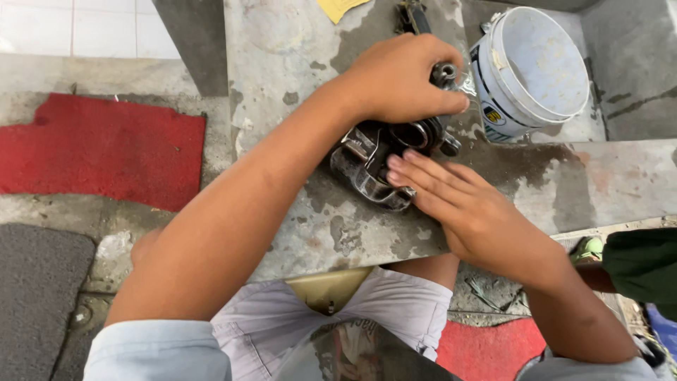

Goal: The person scrubs a metal mechanical part with a small abrasive pad, repeatedly dipping the pad into a bucket of water. They rotate the part to clean multiple sides and crevices, then place it on the workbench.

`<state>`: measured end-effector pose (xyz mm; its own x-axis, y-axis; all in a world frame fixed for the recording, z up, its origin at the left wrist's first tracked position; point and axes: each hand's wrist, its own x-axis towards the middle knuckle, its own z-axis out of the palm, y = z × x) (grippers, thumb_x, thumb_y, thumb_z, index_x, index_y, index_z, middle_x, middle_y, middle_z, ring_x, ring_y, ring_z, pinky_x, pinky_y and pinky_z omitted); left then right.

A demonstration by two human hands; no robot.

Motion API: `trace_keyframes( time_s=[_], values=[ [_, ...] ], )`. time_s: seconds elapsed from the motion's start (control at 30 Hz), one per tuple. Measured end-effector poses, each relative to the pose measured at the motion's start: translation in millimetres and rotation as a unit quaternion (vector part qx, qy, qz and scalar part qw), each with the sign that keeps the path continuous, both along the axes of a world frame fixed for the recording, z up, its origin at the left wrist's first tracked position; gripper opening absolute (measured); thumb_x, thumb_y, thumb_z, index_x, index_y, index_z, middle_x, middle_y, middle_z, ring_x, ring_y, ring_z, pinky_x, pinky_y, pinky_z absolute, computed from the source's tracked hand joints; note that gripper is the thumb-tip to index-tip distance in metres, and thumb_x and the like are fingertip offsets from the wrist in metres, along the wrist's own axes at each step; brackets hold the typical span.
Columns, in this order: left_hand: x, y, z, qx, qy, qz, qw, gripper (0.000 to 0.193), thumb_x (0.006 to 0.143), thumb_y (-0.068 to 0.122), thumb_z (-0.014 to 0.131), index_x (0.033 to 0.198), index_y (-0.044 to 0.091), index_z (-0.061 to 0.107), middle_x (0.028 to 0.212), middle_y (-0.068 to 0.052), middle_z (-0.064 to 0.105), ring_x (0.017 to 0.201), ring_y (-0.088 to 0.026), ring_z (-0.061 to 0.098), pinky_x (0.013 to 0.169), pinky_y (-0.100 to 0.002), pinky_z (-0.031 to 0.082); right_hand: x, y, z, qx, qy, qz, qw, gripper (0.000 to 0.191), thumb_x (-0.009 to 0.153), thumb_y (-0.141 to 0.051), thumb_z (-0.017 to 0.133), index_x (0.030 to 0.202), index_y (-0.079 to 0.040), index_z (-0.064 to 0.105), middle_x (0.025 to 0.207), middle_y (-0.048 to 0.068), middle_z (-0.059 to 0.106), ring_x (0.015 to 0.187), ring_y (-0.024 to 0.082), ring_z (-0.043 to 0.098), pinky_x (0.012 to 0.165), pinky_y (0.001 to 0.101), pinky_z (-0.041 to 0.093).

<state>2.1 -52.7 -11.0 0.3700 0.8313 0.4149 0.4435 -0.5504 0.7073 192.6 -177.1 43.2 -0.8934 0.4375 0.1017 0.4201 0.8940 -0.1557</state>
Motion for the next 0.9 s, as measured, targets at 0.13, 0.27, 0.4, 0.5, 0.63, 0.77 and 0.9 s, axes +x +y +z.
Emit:
trace_keyframes(
  time_s=[0.13,0.27,0.4,0.5,0.63,0.77,0.9],
  values=[
    [-3,4,-1,-0.023,0.02,-0.009,0.999,0.049,0.068,0.053,0.076,0.102,0.018,0.078,0.095,-0.013,0.076,0.094,-0.034,0.071,0.084,-0.043,0.054,3,-1,-2,0.003,-0.002,0.008,1.0,0.066,0.071,0.01,0.053,0.137,0.004,0.055,0.152,0.014,0.051,0.144,0.032,0.045,0.113,0.0469,0.037],
    [-4,2,-5,-0.03,0.012,-0.012,0.999,0.052,0.068,0.053,0.075,0.107,0.019,0.077,0.097,-0.011,0.077,0.093,-0.032,0.072,0.084,-0.042,0.055,-6,-5,-11,0.002,0.01,0.006,1.0,0.055,0.081,0.012,0.053,0.136,0.002,0.056,0.153,0.014,0.051,0.146,0.032,0.045,0.115,0.0459,0.038],
    [-3,-3,-4,-0.001,-0.002,0.012,1.0,0.053,0.065,0.054,0.077,0.105,0.019,0.079,0.095,-0.013,0.076,0.091,-0.033,0.071,0.081,-0.042,0.054,-6,-12,-8,0.009,-0.001,-0.011,1.0,0.058,0.073,0.013,0.052,0.13,0.003,0.057,0.152,0.014,0.052,0.145,0.031,0.047,0.113,0.0457,0.039],
    [-2,-6,-2,-0.036,0.01,0.012,0.999,0.05,0.069,0.053,0.073,0.104,0.018,0.079,0.098,-0.011,0.078,0.092,-0.032,0.073,0.083,-0.041,0.056,-5,-13,-13,0.0,0.003,-0.002,1.0,0.055,0.076,0.014,0.051,0.13,0.004,0.057,0.153,0.016,0.051,0.145,0.034,0.045,0.113,0.0462,0.039],
    [-4,-5,1,-0.021,0.006,0.009,1.0,0.048,0.067,0.052,0.075,0.101,0.019,0.08,0.096,-0.012,0.077,0.091,-0.032,0.072,0.081,-0.041,0.055,-1,-12,-15,0.009,0.012,-0.012,1.0,0.06,0.075,0.015,0.05,0.133,0.003,0.057,0.153,0.013,0.052,0.146,0.031,0.046,0.114,0.0451,0.039],
    [-3,-3,0,-0.028,0.007,0.009,1.0,0.047,0.069,0.052,0.075,0.101,0.018,0.079,0.098,-0.012,0.077,0.092,-0.032,0.072,0.082,-0.041,0.055,1,-7,-18,-0.016,0.016,0.009,1.0,0.057,0.077,0.013,0.051,0.134,0.003,0.054,0.154,0.017,0.049,0.146,0.036,0.043,0.115,0.0476,0.036],
    [-2,-3,-2,-0.011,0.01,0.0,1.0,0.047,0.068,0.052,0.075,0.101,0.017,0.079,0.097,-0.012,0.077,0.094,-0.031,0.072,0.084,-0.04,0.055,9,-5,-19,-0.024,0.024,-0.004,0.999,0.058,0.079,0.014,0.049,0.136,0.001,0.054,0.153,0.013,0.052,0.147,0.03,0.045,0.116,0.0455,0.038]
  ],
)
